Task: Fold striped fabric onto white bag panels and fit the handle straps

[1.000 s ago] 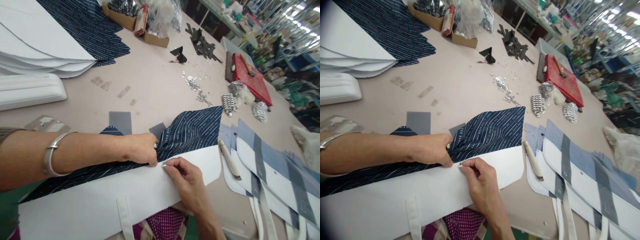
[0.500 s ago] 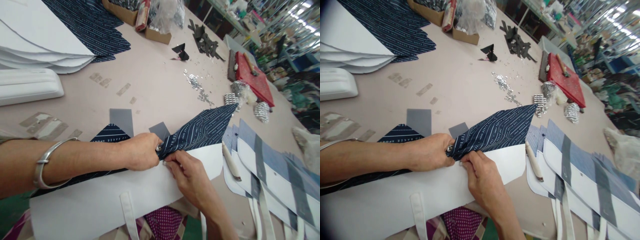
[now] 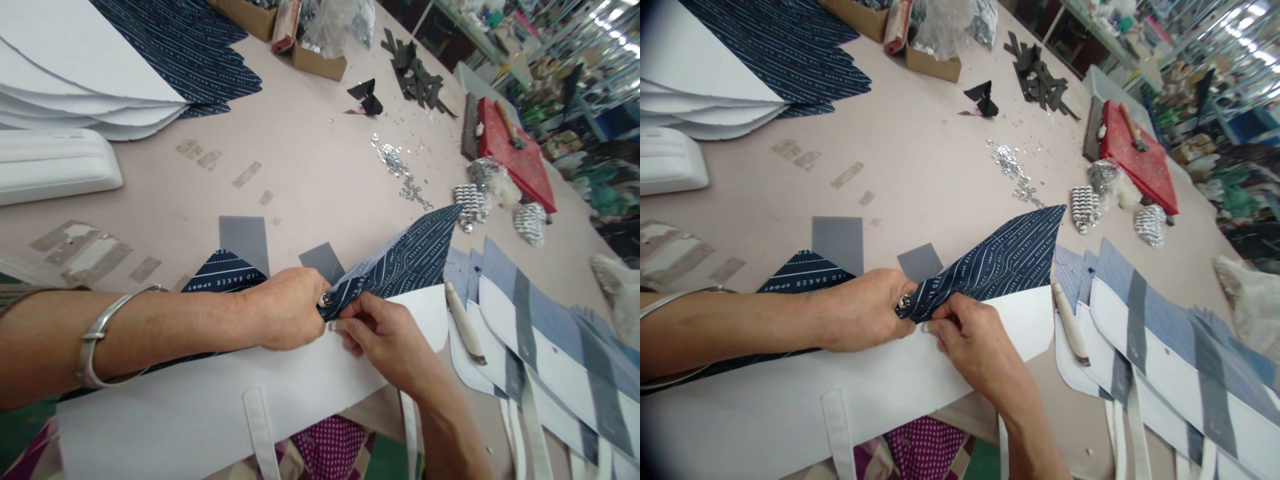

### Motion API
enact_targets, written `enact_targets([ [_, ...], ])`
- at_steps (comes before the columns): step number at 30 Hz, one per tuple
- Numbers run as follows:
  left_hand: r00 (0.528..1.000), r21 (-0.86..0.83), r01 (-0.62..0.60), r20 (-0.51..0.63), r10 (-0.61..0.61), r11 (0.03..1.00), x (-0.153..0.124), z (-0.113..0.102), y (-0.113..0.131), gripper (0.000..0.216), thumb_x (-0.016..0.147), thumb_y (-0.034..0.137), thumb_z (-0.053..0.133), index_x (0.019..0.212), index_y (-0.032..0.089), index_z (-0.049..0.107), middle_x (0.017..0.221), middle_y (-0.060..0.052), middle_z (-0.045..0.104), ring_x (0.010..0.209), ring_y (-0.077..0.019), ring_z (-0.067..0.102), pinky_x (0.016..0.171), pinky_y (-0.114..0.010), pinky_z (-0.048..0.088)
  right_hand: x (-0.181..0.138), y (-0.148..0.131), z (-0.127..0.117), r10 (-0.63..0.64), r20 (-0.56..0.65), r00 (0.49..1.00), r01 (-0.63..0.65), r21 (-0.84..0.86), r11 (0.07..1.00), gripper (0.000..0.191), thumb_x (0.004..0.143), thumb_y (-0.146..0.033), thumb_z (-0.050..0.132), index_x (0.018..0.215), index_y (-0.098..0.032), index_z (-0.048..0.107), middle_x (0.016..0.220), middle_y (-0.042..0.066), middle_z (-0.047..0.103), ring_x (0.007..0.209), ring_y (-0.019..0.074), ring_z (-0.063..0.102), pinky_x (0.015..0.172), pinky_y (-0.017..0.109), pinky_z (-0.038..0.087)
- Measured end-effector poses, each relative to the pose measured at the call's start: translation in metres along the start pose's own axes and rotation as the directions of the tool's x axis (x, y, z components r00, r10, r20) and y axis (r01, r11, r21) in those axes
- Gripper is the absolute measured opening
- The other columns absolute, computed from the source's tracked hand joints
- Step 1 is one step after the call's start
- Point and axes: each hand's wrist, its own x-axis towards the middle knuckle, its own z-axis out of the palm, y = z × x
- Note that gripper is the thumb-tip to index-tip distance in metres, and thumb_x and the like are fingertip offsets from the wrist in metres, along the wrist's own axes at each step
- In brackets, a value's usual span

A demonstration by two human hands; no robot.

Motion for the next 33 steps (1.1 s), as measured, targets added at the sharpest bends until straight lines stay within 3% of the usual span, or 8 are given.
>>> enact_targets([
  [7,0.999,-0.068,-0.005,0.045,0.008,0.998,0.003,0.004,-0.003,0.01,0.066,0.015,0.054,0.057,0.02,0.051,0.054,0.005,0.046,0.052,-0.0112,0.047,0.047,-0.022,0.03,0.014,-0.009,-0.012,-0.052,0.115,0.992,0.081,-0.264,0.961,0.011,0.079,-0.013,0.063,0.071,-0.02,0.061,0.066,-0.002,0.066,0.058,0.0113,0.059,0.052,0.022,0.036],
  [14,0.995,-0.156,0.024,0.104,-0.008,0.988,0.01,0.004,-0.01,0.004,0.061,0.018,0.052,0.058,0.02,0.05,0.056,0.003,0.05,0.054,-0.0133,0.053,0.044,-0.022,0.029,0.003,-0.014,-0.003,-0.028,0.046,0.999,0.043,-0.356,0.933,0.011,0.084,-0.01,0.057,0.078,-0.019,0.056,0.074,0.0,0.066,0.068,0.0141,0.06,0.058,0.024,0.035],
  [17,0.997,-0.096,0.018,0.08,-0.01,0.995,0.009,0.003,-0.008,0.005,0.063,0.022,0.054,0.06,0.02,0.052,0.057,0.002,0.052,0.057,-0.0148,0.055,0.044,-0.023,0.031,-0.007,-0.009,0.007,-0.025,-0.014,1.0,0.019,-0.299,0.954,0.009,0.086,-0.013,0.057,0.081,-0.02,0.057,0.076,-0.001,0.067,0.07,0.0145,0.062,0.061,0.025,0.037],
  [22,0.998,0.144,-0.029,0.05,0.022,0.989,0.002,0.0,-0.001,0.007,0.063,0.026,0.06,0.068,0.021,0.06,0.061,0.001,0.059,0.062,-0.0177,0.058,0.048,-0.024,0.035,-0.022,0.003,0.027,-0.183,-0.165,0.969,0.153,-0.178,0.972,0.006,0.088,-0.017,0.059,0.088,-0.021,0.063,0.083,-0.001,0.067,0.078,0.0138,0.062,0.069,0.024,0.041],
  [25,0.999,0.26,-0.01,0.037,0.001,0.965,0.0,0.0,0.003,0.006,0.063,0.026,0.061,0.066,0.021,0.059,0.057,0.002,0.057,0.059,-0.0176,0.057,0.049,-0.025,0.034,-0.023,0.006,0.029,-0.206,-0.218,0.954,0.181,-0.13,0.975,0.008,0.089,-0.016,0.059,0.087,-0.021,0.065,0.083,-0.002,0.068,0.078,0.012,0.061,0.071,0.023,0.041],
  [28,0.997,0.208,0.046,0.048,-0.057,0.977,0.001,0.0,0.003,0.01,0.063,0.028,0.062,0.062,0.021,0.054,0.057,0.002,0.055,0.057,-0.0168,0.056,0.047,-0.025,0.034,-0.022,0.008,0.021,-0.168,-0.175,0.97,0.16,-0.058,0.985,0.008,0.089,-0.016,0.062,0.084,-0.022,0.066,0.079,-0.004,0.067,0.073,0.0094,0.059,0.066,0.02,0.04],
  [33,0.989,-0.027,0.109,0.105,-0.105,0.994,0.004,0.001,-0.007,0.012,0.06,0.027,0.062,0.061,0.021,0.052,0.057,0.003,0.055,0.052,-0.0162,0.055,0.044,-0.025,0.034,-0.02,0.013,0.008,-0.114,-0.11,0.987,0.122,0.067,0.99,0.007,0.088,-0.019,0.061,0.085,-0.022,0.067,0.075,-0.006,0.067,0.066,0.0078,0.056,0.061,0.019,0.04],
])
